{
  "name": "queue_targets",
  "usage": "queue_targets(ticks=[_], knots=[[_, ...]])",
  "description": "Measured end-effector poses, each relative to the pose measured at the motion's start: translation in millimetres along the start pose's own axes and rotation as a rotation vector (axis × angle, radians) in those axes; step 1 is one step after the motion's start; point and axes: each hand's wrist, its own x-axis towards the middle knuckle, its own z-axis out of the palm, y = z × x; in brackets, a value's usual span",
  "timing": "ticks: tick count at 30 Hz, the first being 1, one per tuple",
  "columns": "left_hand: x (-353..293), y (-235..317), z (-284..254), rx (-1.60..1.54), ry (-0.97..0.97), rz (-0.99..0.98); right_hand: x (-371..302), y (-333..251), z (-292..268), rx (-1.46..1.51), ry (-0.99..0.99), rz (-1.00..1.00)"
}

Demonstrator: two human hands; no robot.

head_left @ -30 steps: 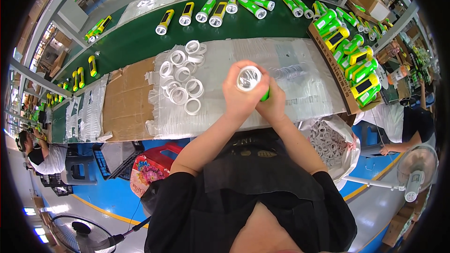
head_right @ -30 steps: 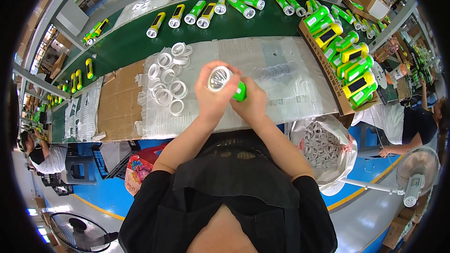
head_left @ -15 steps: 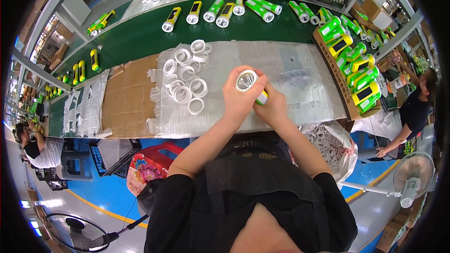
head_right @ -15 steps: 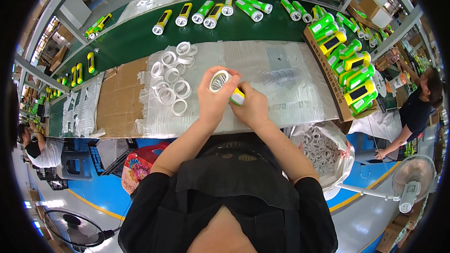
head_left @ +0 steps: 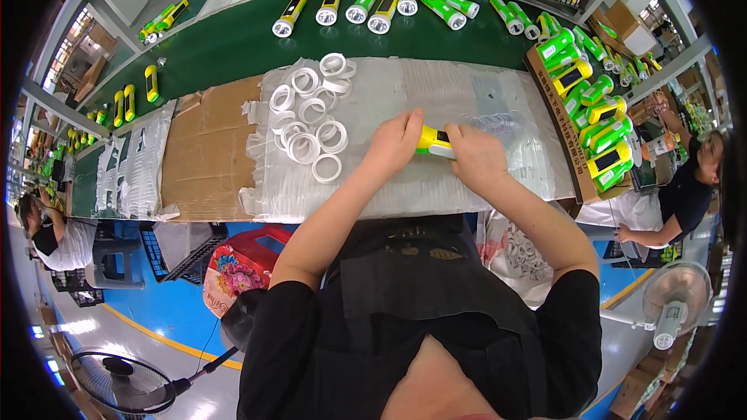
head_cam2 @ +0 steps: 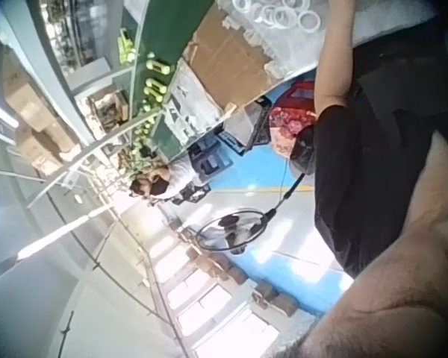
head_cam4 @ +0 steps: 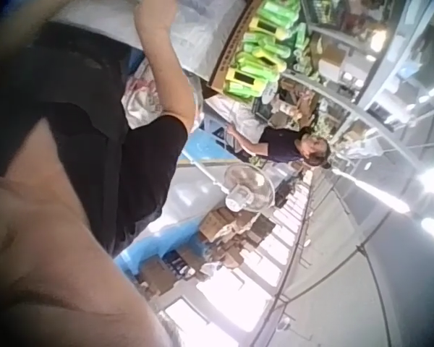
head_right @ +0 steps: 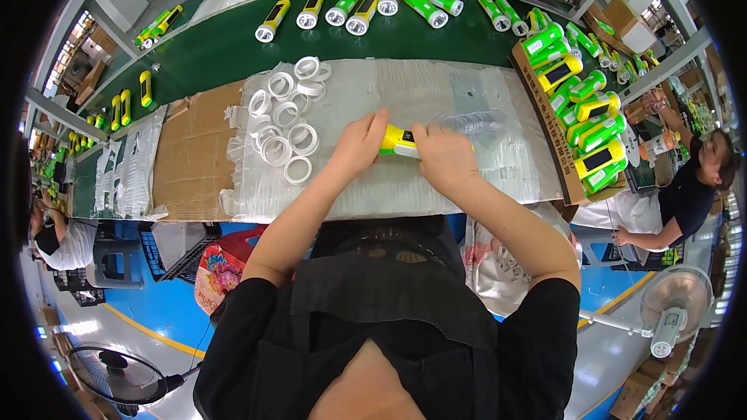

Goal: Assembling plastic flashlights by attaching components on an assembly line.

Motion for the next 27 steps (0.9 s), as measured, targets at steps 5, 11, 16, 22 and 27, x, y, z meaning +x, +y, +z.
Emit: queue_targets(ticks=[5, 11, 16, 22, 27], knots=[[12, -6, 1, -0.307, -0.286, -0.436, 2, 6, 4, -0.233, 0.016, -0.148], [29, -5, -8, -0.364, -0.403, -0.506, 14, 5, -14, -0.142, 0.001, -0.170], [23, -37, 18, -0.221, -0.166, -0.076, 24, 10, -15, 0.372, -0.418, 0.020], [21, 0, -15, -0.442, -0.497, -0.649, 8, 5, -10, 0.052, -0.067, -0.192], [13, -18, -17, -0.760, -0.615, -0.680, -5, 6, -22, 0.277, -0.126, -0.047]])
